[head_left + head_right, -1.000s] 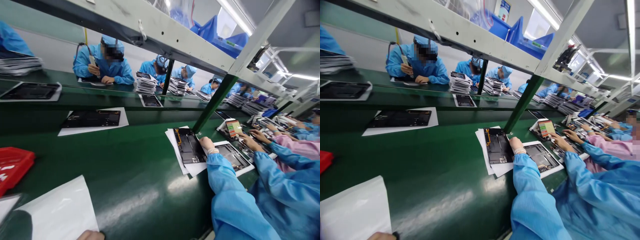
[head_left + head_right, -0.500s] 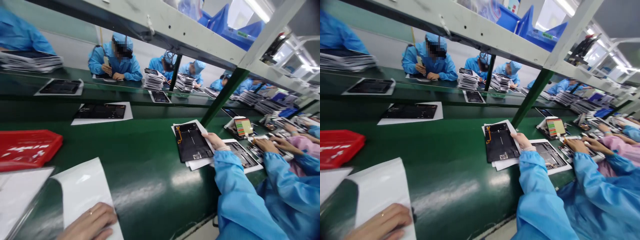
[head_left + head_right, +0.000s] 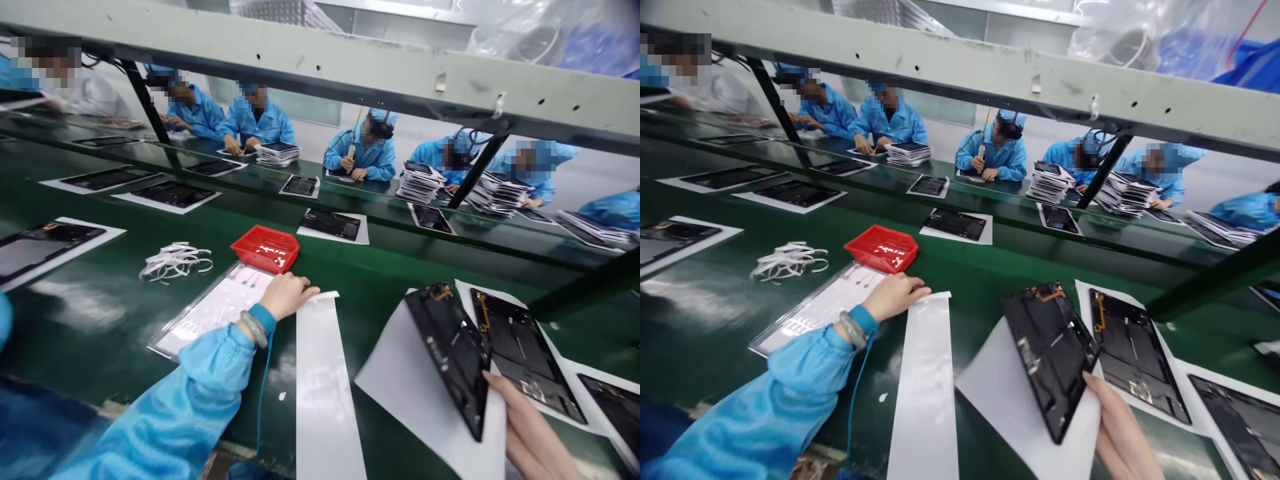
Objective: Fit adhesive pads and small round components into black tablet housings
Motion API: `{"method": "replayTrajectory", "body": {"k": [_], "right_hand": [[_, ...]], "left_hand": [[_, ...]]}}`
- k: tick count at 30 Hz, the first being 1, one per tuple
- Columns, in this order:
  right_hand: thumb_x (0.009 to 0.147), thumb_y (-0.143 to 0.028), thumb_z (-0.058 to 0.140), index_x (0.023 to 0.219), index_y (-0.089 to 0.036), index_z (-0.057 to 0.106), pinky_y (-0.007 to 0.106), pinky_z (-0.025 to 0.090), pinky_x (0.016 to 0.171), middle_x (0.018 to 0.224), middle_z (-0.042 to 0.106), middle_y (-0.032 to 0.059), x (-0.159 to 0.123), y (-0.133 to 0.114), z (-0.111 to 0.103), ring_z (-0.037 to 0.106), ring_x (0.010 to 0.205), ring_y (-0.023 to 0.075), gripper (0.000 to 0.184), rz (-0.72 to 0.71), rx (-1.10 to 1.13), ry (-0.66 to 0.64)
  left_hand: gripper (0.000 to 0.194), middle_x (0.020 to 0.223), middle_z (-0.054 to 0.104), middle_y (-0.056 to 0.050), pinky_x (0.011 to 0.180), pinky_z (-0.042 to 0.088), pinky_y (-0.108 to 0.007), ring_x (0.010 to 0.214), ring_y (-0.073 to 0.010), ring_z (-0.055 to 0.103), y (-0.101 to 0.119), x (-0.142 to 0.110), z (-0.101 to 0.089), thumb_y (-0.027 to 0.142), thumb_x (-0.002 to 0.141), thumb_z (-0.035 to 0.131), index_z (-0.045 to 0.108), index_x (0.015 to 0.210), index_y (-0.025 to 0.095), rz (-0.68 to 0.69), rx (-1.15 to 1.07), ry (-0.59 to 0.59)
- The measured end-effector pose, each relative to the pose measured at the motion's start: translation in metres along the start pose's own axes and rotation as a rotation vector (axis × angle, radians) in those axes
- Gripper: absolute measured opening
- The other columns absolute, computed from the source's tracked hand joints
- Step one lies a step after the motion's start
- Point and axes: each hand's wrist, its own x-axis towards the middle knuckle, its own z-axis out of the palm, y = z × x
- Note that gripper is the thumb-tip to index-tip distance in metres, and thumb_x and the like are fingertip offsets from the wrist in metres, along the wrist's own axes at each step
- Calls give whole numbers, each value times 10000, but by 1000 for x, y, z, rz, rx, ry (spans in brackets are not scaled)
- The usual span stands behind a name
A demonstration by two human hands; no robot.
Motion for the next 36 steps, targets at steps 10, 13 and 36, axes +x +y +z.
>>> {"method": "replayTrajectory", "body": {"k": [10,13,36], "right_hand": [[588,-610,613,510,-267,510,322,431,444,394,481,16,13,-9,-21,493,394,200,366,-1,-755,206],[666,-570,573,647,-277,580,308,458,525,521,556,12,3,-43,15,519,481,189,294,-438,-773,129],[917,-232,501,883,-198,646,223,408,578,902,634,27,33,-88,232,612,675,120,152,-1200,-1235,-481]], "left_hand": [[227,904,674,-41,795,443,-360,890,-231,615,18,-49,12,228,838,584,565,1058,178,27,-179,2],[195,868,656,-14,771,446,-345,852,-210,614,20,-53,15,210,829,590,545,1018,191,28,-245,22],[331,732,630,41,714,478,-291,740,-182,614,24,-62,24,118,811,604,464,1101,196,160,-285,97]]}}
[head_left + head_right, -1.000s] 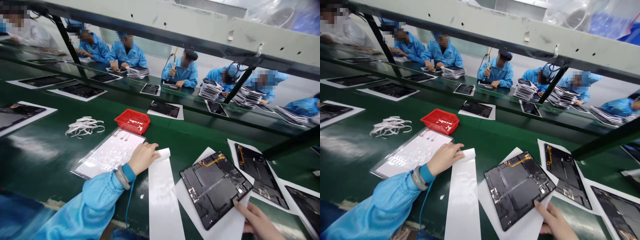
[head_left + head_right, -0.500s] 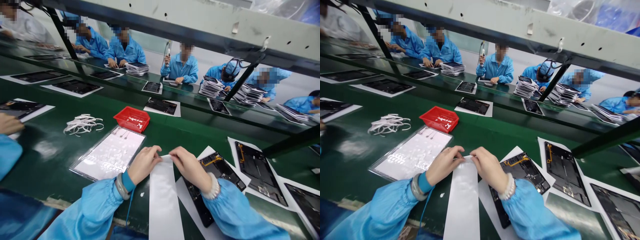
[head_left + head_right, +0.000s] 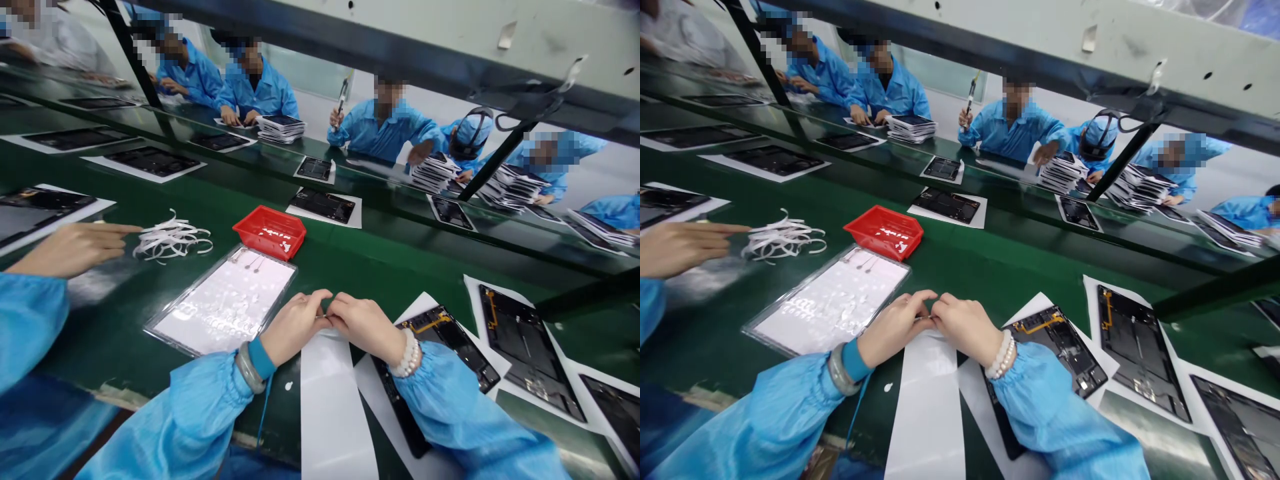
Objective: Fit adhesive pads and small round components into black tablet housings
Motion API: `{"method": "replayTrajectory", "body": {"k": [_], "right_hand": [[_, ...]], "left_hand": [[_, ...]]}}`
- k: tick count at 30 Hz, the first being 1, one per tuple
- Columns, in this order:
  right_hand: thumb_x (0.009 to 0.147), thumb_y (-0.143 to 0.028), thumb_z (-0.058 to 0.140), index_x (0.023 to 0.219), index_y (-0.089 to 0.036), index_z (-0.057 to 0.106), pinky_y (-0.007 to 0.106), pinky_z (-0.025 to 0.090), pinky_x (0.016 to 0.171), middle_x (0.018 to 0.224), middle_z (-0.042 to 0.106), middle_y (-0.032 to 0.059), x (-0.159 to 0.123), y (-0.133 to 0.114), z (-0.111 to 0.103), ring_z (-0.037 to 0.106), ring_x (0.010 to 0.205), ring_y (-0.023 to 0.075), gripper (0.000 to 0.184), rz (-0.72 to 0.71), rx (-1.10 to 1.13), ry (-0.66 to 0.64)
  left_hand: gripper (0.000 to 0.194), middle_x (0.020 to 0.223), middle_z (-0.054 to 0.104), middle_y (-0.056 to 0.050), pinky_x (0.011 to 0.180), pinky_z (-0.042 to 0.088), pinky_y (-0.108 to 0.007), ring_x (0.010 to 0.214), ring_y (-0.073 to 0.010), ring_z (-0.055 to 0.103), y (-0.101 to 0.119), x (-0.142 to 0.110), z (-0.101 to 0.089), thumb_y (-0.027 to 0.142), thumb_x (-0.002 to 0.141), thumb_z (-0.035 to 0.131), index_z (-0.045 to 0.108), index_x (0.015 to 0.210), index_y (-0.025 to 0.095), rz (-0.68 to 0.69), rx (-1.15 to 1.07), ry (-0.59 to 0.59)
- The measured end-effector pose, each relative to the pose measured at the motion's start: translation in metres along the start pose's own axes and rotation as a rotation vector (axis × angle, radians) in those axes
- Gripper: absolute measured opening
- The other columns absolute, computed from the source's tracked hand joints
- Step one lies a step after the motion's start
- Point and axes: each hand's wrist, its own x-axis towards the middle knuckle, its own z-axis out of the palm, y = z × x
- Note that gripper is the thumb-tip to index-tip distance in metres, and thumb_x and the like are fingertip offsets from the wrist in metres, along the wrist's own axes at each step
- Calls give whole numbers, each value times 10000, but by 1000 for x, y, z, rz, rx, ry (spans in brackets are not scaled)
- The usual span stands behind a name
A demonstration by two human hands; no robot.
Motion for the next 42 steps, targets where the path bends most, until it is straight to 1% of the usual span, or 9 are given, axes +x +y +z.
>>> {"method": "replayTrajectory", "body": {"k": [4,6,8,11,15,18,21,30,42], "right_hand": [[886,-177,502,834,-191,616,224,429,609,856,624,25,-17,5,1,600,705,125,126,57,201,167],[872,-175,507,825,-198,606,227,452,659,829,626,13,-38,16,-7,598,737,124,112,160,423,274],[873,-239,523,824,-202,606,239,467,668,802,639,7,-65,30,-15,597,732,128,103,312,622,310],[842,-317,584,783,-198,613,280,471,695,782,650,10,-109,46,-14,597,738,148,136,503,740,269],[820,-266,631,688,-202,621,349,430,817,780,638,22,-141,44,13,567,844,184,147,561,625,274],[842,-224,607,686,-208,624,382,400,855,818,626,33,-145,32,31,530,907,202,158,602,547,313],[843,-204,602,687,-215,627,397,383,852,834,615,35,-144,22,39,500,926,214,159,652,494,344],[844,-226,594,681,-222,641,413,356,859,877,592,40,-144,15,44,459,961,228,170,758,442,379],[837,-216,587,672,-221,648,398,344,850,871,588,37,-141,13,42,450,961,222,176,777,434,357]], "left_hand": [[336,746,635,30,724,482,-304,758,-192,621,-6,0,-2,122,811,599,472,1114,193,6,16,-8],[306,766,635,-4,748,478,-346,783,-220,618,-10,0,-5,140,821,593,488,1107,168,10,14,-16],[292,904,645,-81,802,460,-411,896,-276,601,-11,0,-8,201,843,588,503,1116,141,45,70,20],[273,1173,581,-139,890,402,-459,1107,-332,505,5,-1,-7,274,901,520,526,1146,152,222,199,95],[198,1086,640,-44,891,393,-352,1052,-224,544,46,-15,20,184,931,458,580,1086,199,567,129,-109],[294,1183,619,-47,924,375,-349,1083,-221,536,63,-29,48,141,912,479,544,1196,180,666,176,-196],[364,1251,591,-42,971,353,-359,1128,-221,520,61,-38,62,94,912,436,512,1255,186,668,198,-242],[397,1280,586,-24,979,357,-369,1133,-221,527,56,-39,61,86,935,348,497,1290,184,660,180,-259],[420,1226,617,-32,929,386,-355,1088,-215,552,60,-34,58,40,923,287,525,1244,168,694,193,-210]]}}
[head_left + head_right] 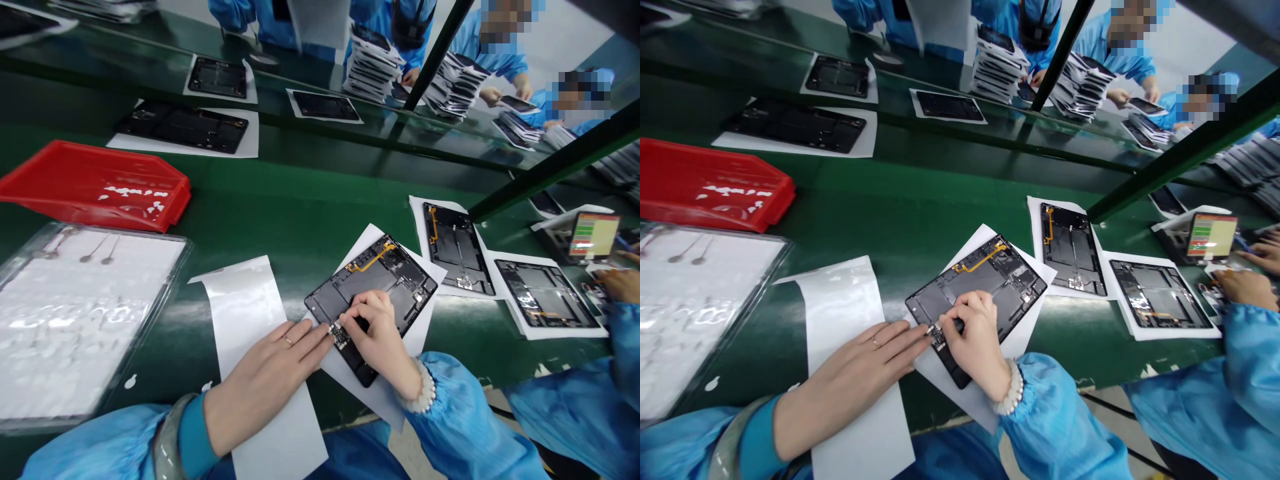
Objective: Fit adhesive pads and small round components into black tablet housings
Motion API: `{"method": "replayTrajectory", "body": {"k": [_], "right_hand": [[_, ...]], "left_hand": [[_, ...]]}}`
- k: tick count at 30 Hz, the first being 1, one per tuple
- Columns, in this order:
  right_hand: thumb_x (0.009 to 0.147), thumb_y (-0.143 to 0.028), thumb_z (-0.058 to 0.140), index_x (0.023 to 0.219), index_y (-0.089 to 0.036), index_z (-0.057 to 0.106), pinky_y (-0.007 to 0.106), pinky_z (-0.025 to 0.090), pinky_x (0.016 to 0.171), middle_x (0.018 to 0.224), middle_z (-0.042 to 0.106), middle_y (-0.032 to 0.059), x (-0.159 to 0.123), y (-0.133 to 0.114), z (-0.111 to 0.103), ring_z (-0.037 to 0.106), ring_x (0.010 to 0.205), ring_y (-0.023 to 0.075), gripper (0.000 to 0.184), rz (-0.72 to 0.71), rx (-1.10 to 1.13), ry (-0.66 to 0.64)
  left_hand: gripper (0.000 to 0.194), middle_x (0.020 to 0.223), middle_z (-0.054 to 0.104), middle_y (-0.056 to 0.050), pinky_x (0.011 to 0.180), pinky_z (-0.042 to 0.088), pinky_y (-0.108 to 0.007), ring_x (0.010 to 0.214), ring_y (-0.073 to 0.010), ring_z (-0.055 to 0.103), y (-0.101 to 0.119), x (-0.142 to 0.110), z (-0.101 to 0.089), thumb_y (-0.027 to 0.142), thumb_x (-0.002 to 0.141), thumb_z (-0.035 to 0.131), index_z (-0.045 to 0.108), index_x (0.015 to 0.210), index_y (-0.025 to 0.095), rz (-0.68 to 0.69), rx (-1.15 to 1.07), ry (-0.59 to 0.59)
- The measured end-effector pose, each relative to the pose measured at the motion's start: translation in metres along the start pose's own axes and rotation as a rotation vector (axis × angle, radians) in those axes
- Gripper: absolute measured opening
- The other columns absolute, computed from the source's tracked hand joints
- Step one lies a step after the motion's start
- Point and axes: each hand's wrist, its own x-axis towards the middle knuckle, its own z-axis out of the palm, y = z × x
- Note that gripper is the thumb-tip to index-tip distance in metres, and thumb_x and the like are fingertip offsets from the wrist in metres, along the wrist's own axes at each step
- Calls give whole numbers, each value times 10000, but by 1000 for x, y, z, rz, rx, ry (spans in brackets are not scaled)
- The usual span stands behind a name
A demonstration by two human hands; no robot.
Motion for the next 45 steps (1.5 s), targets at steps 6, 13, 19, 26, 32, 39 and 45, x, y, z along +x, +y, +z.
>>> {"method": "replayTrajectory", "body": {"k": [6,13,19,26,32,39,45], "right_hand": [[844,-229,582,679,-221,643,409,353,851,866,589,38,0,1,0,458,949,223,176,-19,-21,11],[850,-237,582,696,-229,650,406,380,828,878,590,45,-2,2,2,476,952,230,168,-48,-82,11],[932,-326,473,843,-201,615,400,407,793,966,596,84,4,6,-15,512,938,242,209,-147,-280,67],[948,-326,434,1080,-177,517,396,433,849,1030,580,117,24,34,-32,529,995,248,216,-272,-251,207],[938,-327,466,1024,-164,556,395,412,807,1025,596,114,27,37,-17,508,974,260,206,-288,-322,82],[943,-333,450,1030,-179,564,387,399,799,1020,599,103,28,39,-20,503,966,251,210,-271,-304,66],[948,-332,442,1029,-170,562,390,397,808,1024,599,105,28,39,-19,501,963,250,218,-269,-309,54]], "left_hand": [[295,1267,593,-43,928,385,-356,1105,-217,536,1,5,-1,95,913,426,568,1159,177,18,-31,-28],[209,1264,594,-54,928,362,-352,1098,-222,526,4,14,0,139,882,500,589,1069,169,27,-60,-40],[195,1286,576,-70,926,364,-374,1044,-234,534,7,13,1,145,862,528,588,1047,158,18,-73,-52],[69,1150,632,-62,815,409,-356,966,-220,563,-2,30,-7,147,899,502,565,921,164,29,-127,-75],[30,987,640,-54,776,391,-353,927,-223,560,-11,50,-8,161,900,528,524,929,165,66,-132,-156],[87,934,633,-12,741,355,-330,894,-196,544,-15,52,-8,206,904,565,487,867,190,16,-236,-194],[103,994,642,-13,754,342,-337,924,-200,544,-13,49,-5,212,890,595,494,896,190,3,-232,-149]]}}
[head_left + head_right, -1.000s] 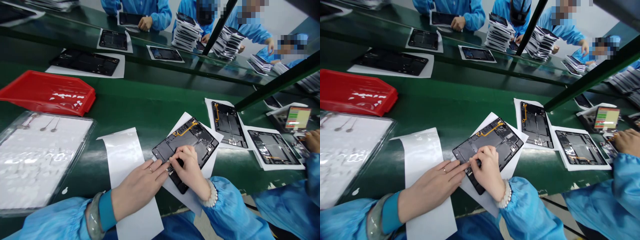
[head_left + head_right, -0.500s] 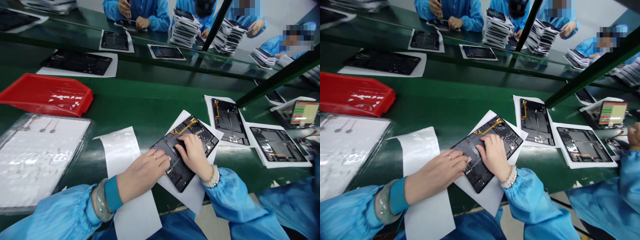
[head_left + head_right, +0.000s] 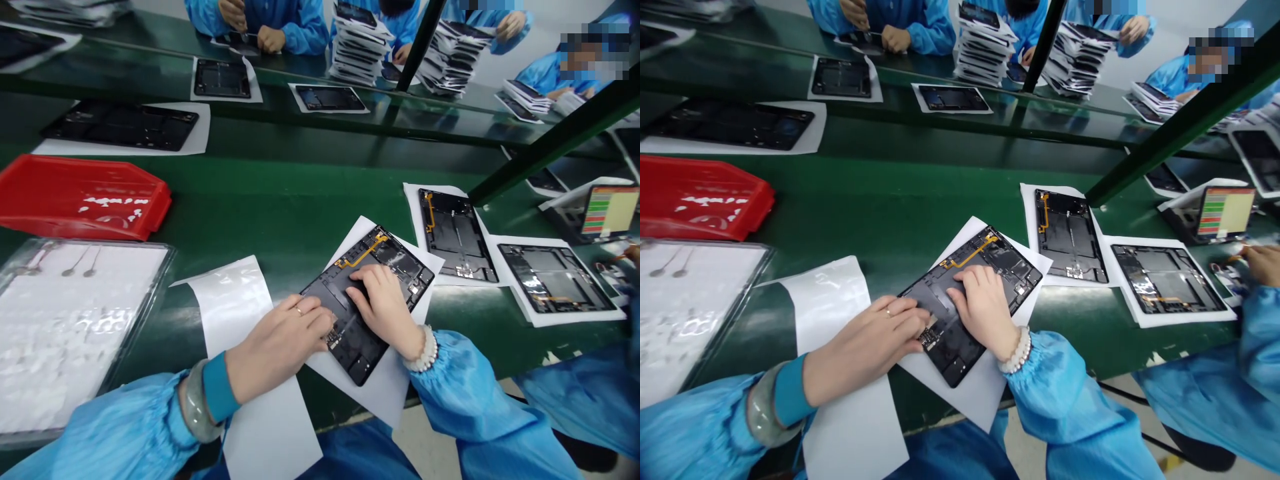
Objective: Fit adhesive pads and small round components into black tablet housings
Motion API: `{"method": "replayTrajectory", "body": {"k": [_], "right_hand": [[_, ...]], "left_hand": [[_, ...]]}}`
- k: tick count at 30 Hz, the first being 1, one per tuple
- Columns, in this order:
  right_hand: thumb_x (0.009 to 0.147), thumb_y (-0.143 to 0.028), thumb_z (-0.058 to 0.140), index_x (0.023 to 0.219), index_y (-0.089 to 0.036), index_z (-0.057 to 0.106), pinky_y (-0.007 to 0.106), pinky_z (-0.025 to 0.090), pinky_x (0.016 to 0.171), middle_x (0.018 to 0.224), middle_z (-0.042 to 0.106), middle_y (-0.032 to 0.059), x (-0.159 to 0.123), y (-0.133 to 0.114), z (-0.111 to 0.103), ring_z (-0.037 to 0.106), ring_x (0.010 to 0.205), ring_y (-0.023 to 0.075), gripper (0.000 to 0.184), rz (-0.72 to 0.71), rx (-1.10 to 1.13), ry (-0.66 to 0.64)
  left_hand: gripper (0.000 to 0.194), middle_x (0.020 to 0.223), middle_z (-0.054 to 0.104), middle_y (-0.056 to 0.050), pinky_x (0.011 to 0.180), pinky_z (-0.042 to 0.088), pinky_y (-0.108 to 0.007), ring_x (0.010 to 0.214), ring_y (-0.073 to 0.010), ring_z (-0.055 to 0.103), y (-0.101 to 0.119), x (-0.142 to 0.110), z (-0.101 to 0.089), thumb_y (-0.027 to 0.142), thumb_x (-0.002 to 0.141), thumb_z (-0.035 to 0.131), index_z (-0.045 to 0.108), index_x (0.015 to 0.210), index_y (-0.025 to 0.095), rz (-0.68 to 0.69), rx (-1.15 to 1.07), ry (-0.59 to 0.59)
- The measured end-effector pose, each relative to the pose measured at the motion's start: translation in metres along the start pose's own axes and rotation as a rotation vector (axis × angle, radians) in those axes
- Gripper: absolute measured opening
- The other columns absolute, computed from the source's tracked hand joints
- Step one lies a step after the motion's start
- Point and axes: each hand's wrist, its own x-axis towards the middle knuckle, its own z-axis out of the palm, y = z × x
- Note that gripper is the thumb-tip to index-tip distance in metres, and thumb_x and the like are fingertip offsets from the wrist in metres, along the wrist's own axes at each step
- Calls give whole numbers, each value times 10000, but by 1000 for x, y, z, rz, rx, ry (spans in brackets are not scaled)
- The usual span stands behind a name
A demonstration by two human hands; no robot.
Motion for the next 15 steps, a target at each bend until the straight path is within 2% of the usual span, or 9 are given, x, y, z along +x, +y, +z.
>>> {"method": "replayTrajectory", "body": {"k": [8,15], "right_hand": [[944,-332,447,1024,-183,562,388,408,791,1011,598,104,0,0,-1,508,959,250,205,6,30,4],[940,-312,463,1011,-180,554,388,404,801,1006,598,99,1,-2,-2,505,958,251,176,13,36,2]], "left_hand": [[189,986,636,-22,753,355,-337,932,-200,546,-1,-1,0,318,865,643,508,894,189,-19,62,-6],[139,1059,644,-10,834,354,-335,1003,-200,525,-1,-4,6,283,882,621,523,896,185,6,54,115]]}}
